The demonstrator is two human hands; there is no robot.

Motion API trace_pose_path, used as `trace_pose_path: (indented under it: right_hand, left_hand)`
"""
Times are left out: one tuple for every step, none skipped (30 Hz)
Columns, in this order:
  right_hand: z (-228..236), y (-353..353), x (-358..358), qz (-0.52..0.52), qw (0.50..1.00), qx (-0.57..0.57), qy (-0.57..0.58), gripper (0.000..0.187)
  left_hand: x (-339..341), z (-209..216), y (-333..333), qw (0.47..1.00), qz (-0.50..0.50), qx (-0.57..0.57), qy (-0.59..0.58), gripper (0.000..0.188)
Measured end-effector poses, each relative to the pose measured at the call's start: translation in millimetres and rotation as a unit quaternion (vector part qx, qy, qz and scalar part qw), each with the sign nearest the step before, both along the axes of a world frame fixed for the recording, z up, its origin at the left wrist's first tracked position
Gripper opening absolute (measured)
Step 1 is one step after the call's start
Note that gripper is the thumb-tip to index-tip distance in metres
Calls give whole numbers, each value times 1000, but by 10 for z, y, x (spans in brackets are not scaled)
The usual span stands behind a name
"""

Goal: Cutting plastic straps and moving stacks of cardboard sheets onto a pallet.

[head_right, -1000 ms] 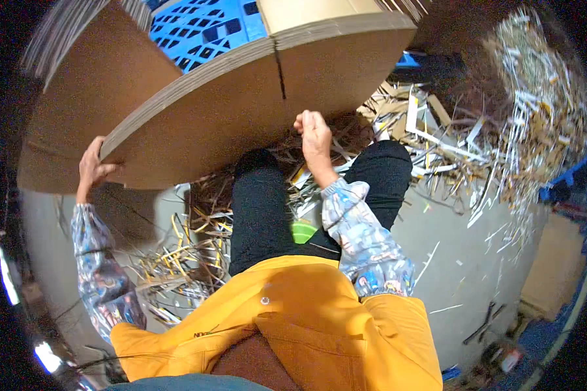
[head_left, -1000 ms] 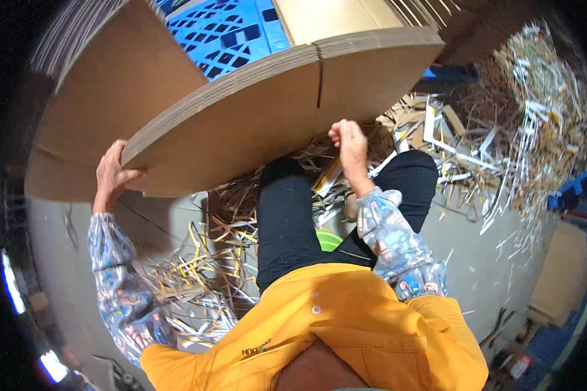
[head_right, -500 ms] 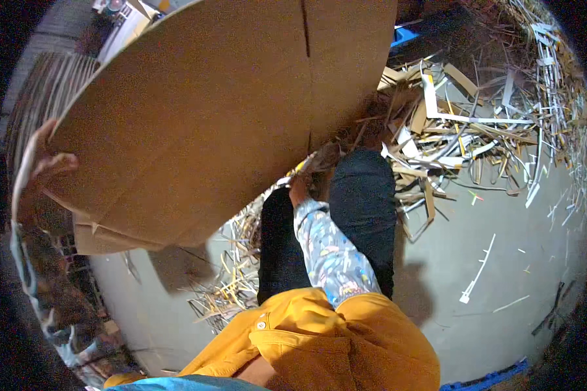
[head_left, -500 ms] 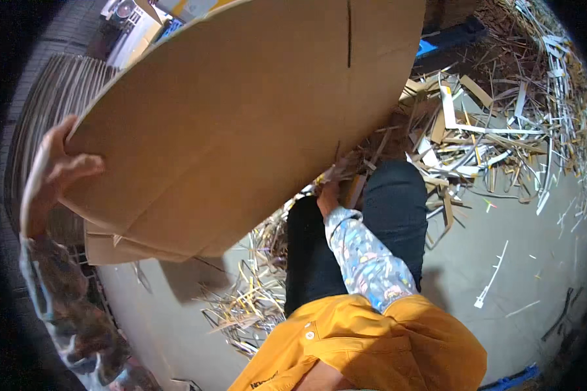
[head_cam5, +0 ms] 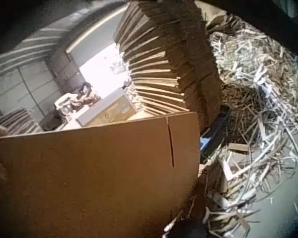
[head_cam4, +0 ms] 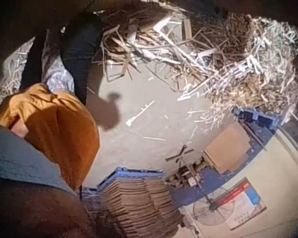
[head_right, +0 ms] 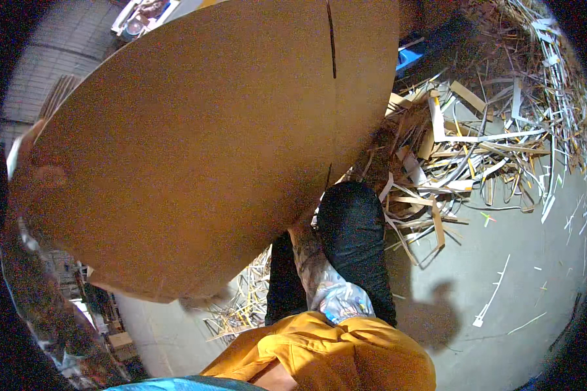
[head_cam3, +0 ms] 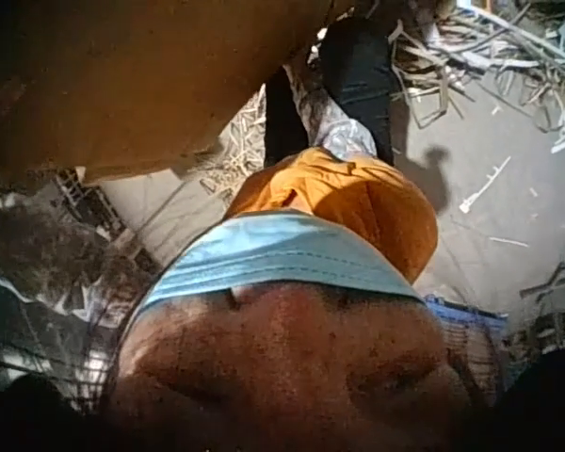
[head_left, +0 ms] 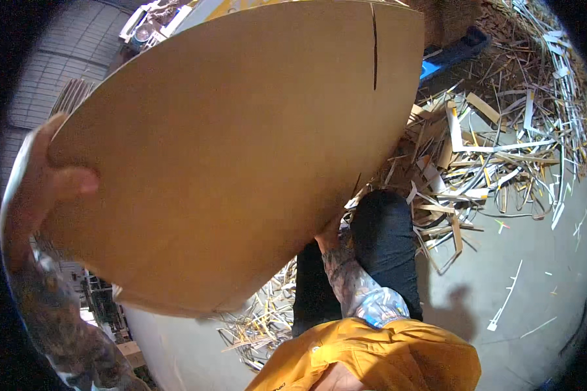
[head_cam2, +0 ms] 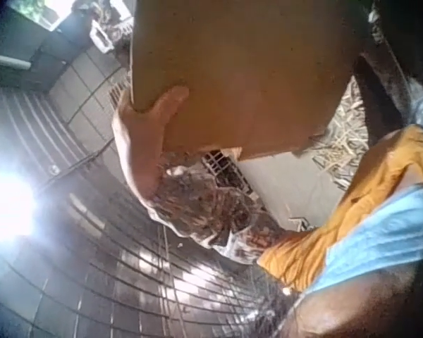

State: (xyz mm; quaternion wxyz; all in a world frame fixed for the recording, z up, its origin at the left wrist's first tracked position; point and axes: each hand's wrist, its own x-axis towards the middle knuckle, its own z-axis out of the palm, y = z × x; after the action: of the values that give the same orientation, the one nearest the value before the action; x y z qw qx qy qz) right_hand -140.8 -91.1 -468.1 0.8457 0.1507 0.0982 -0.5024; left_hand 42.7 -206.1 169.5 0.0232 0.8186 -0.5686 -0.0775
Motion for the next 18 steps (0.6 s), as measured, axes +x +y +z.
trace_pose_path:
  right_hand:
    - [182, -164, 192, 0, 1000, -3, -10, 68]
    - [263, -446, 201, -18, 1000, -9, 15, 69]
    - [406, -655, 369, -20, 1000, -7, 15, 69]
    - [542, -854, 518, -22, 1000, -5, 18, 70]
    - [676, -1046, 624, -31, 999, -5, 20, 70]
    - [819, -1149, 784, -32, 999, -7, 13, 71]
    - [940, -1183, 830, -36, 999, -8, 11, 72]
    - [1006, -1157, 816, -39, 999, -10, 13, 72]
    - [1095, -1205, 769, -37, 999, -11, 20, 72]
    - [1198, -1387, 681, -52, 994, -32, 86, 68]
    - [1556, -1458, 807, -46, 992, -52, 106, 64]
    - [1727, -1657, 717, -54, 985, -79, 145, 64]
    - [1919, -1893, 624, -62, 975, -108, 184, 65]
    - [2130, -2137, 539, -73, 960, -150, 226, 66]
    - [2336, -2373, 478, -82, 943, -188, 262, 67]
    - [2572, -2582, 403, -93, 930, -235, 268, 68]
    - [2787, -2847, 363, -80, 917, -227, 316, 63]
    - [3041, -3017, 363, -117, 868, -327, 356, 69]
  left_hand:
    - [-86, 138, 124, 1000, 3, -2, -8, 66]
    - [-5, 108, 163, 1000, -13, 26, 6, 68]
    - [-23, 169, 282, 998, -13, 61, -4, 71]
    - [116, 159, 462, 998, -13, 64, 1, 71]
    - [231, 174, 689, 999, -13, 50, -16, 70]
    - [417, 263, 1025, 999, -6, 34, -41, 70]
    - [605, 299, 1370, 998, 0, 19, -62, 70]
    - [818, 285, 1712, 997, 5, 3, -77, 69]
    - [1020, 228, 2043, 996, 13, -13, -90, 69]
    - [1239, 123, 2372, 994, 21, -30, -99, 69]
    - [1419, 562, 3314, 986, 49, -43, -152, 68]
    - [1707, 240, 3772, 973, 150, -172, 39, 89]
    - [1969, -152, 4219, 942, 208, -255, 72, 87]
    - [1996, -781, 4229, 850, 222, -412, 243, 86]
    - [1466, -1130, 3613, 895, 250, -335, 154, 59]
    - [1781, -1451, 3693, 911, 342, -183, 143, 56]
    - [1740, -1887, 3596, 886, 291, -314, 177, 52]
    - [2107, -2444, 3927, 855, 303, -391, 159, 46]
